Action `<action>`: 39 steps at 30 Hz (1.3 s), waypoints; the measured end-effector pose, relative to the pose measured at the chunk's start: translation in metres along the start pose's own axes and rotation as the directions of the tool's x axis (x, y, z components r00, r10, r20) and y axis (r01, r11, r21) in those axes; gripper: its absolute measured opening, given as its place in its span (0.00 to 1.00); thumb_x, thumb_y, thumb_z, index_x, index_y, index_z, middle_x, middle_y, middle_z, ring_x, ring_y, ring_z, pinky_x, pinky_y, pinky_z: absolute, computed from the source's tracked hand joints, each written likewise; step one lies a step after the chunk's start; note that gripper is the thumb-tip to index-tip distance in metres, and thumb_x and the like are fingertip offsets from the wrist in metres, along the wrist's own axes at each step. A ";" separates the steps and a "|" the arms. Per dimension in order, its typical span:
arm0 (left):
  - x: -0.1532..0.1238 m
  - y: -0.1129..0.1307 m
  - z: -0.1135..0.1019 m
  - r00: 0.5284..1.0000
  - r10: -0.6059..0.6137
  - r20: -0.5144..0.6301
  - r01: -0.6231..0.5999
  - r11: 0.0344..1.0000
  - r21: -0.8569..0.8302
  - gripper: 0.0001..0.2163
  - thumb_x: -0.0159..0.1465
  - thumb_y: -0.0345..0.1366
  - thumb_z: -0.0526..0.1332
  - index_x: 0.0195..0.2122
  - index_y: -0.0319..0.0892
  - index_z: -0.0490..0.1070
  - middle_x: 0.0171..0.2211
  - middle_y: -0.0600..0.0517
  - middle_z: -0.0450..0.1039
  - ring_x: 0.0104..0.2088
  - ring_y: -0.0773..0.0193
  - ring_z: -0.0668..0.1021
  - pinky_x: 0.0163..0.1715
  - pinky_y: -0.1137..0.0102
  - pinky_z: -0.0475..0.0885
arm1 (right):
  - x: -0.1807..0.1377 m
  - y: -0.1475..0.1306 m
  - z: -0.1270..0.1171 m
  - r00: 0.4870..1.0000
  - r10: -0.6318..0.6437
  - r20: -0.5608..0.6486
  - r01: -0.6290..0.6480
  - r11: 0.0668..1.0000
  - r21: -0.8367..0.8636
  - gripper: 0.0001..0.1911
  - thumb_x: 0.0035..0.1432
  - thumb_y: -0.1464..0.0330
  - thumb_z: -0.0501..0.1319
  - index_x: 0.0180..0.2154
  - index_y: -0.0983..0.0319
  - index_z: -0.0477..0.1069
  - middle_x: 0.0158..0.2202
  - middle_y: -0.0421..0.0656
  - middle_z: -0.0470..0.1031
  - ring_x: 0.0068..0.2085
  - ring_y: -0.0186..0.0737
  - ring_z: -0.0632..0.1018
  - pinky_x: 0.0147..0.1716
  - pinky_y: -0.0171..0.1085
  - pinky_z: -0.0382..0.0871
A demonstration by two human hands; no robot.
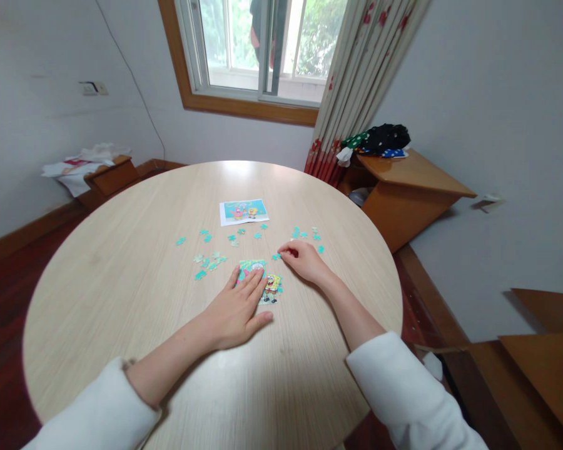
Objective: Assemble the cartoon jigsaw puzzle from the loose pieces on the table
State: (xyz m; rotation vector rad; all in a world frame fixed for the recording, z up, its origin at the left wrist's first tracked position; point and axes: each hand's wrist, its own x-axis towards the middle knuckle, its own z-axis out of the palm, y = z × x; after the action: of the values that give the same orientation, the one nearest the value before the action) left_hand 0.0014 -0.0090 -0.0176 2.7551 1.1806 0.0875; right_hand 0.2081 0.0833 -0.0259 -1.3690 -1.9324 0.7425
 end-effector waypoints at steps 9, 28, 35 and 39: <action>-0.003 -0.039 -0.019 0.829 -0.306 -0.469 0.191 0.942 -0.276 0.23 0.67 0.43 0.44 0.53 0.34 0.68 0.56 0.38 0.67 0.59 0.54 0.67 0.61 0.55 0.55 | 0.000 0.004 0.001 0.998 -0.044 -0.048 0.044 0.999 0.001 0.09 0.52 0.72 0.56 0.30 0.64 0.76 0.26 0.41 0.74 0.28 0.33 0.70 0.31 0.34 0.63; -0.027 -0.102 -0.050 0.558 -0.764 -0.323 0.612 0.642 -0.462 0.13 0.53 0.43 0.54 0.26 0.40 0.72 0.22 0.51 0.72 0.25 0.62 0.72 0.26 0.70 0.63 | -0.001 0.003 0.000 0.989 -0.037 -0.146 0.037 0.999 -0.004 0.09 0.52 0.70 0.56 0.29 0.64 0.76 0.26 0.42 0.76 0.27 0.34 0.71 0.29 0.34 0.63; -0.023 -0.103 -0.044 0.615 -0.744 -0.262 0.622 0.661 -0.420 0.13 0.54 0.38 0.54 0.30 0.41 0.77 0.27 0.49 0.77 0.28 0.59 0.75 0.32 0.68 0.67 | -0.002 0.000 0.000 0.993 -0.027 -0.118 0.027 1.000 0.000 0.09 0.52 0.70 0.57 0.28 0.64 0.75 0.25 0.42 0.74 0.28 0.34 0.71 0.30 0.34 0.63; -0.024 -0.110 -0.037 0.634 -0.730 -0.257 0.615 0.677 -0.405 0.13 0.54 0.36 0.54 0.31 0.42 0.78 0.29 0.48 0.78 0.30 0.57 0.76 0.34 0.68 0.69 | -0.002 -0.001 -0.001 0.995 -0.022 -0.101 0.022 1.000 0.005 0.09 0.52 0.70 0.57 0.29 0.64 0.75 0.26 0.42 0.75 0.28 0.35 0.71 0.30 0.34 0.63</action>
State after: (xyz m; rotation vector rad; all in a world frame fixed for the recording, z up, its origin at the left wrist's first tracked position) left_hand -0.0980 0.0526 0.0022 1.9073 2.0589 0.7022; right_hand 0.2087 0.0814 -0.0254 -1.3533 -1.8623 0.6559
